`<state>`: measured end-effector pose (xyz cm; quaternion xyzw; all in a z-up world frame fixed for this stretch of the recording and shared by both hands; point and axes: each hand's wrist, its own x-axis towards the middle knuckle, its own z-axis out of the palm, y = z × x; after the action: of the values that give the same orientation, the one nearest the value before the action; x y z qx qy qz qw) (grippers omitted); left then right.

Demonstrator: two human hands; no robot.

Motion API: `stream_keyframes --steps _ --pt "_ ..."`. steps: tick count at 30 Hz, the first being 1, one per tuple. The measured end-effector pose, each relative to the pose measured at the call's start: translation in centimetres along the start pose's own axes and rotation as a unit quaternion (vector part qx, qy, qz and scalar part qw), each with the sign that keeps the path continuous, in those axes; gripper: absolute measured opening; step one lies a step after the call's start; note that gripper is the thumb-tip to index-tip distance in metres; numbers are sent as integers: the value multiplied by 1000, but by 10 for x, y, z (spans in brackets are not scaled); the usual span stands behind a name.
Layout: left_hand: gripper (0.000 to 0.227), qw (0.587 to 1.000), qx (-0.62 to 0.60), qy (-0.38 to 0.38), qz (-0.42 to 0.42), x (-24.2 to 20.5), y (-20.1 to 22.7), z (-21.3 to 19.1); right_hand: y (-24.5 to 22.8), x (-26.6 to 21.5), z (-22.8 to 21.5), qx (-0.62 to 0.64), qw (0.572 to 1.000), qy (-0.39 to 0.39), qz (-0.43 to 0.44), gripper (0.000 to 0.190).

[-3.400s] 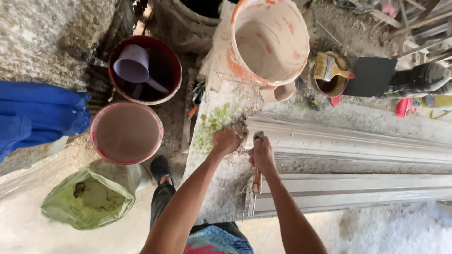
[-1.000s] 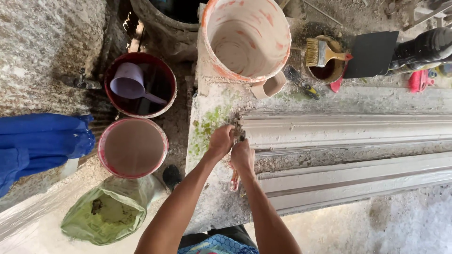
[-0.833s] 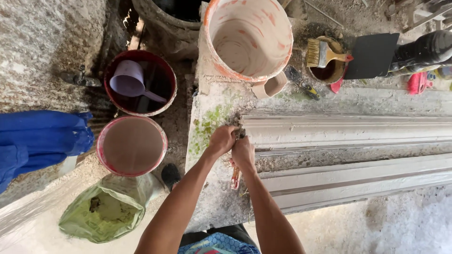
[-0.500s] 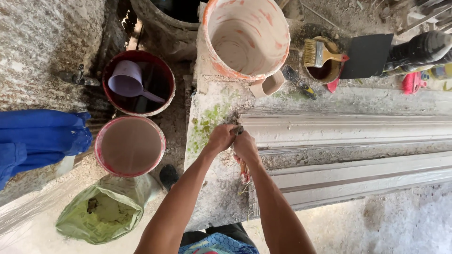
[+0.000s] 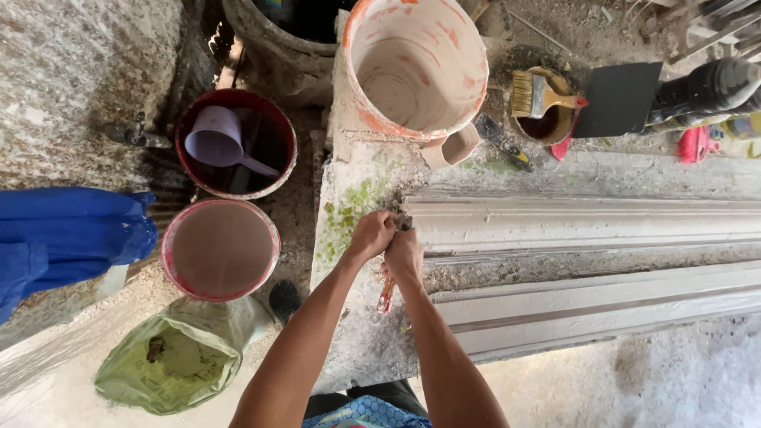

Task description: The person uses a sanding block to smooth the edges and surfaces of long white moulding pieces resting on a workbench. They repeatedly move the mouldings to access different sections and sand them thoroughly.

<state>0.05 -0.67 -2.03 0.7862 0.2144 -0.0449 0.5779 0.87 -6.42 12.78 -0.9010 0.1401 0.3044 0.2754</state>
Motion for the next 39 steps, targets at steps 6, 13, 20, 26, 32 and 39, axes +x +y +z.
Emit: stream_keyframes --steps 6,13,20,26,32,39 --pt "33 994 -28 -68 -84 -13 47 -40 -15 6 -11 -13 999 -13 37 26" --pt "31 996 -65 -50 -26 -12 25 -29 46 38 -10 -170 980 -6 -103 25" --pt "26 990 -90 -102 -29 -37 40 -6 55 9 -37 -13 998 -8 -53 31" --pt "22 997 -65 -42 -3 -62 52 6 11 31 -44 -37 996 -67 -41 35" --pt "21 989 -121 -62 -49 -65 56 -3 -2 39 -39 -139 980 -142 0 35" --pt "23 790 -578 -82 -188 -39 -14 51 15 60 -18 -224 965 -132 -44 42"
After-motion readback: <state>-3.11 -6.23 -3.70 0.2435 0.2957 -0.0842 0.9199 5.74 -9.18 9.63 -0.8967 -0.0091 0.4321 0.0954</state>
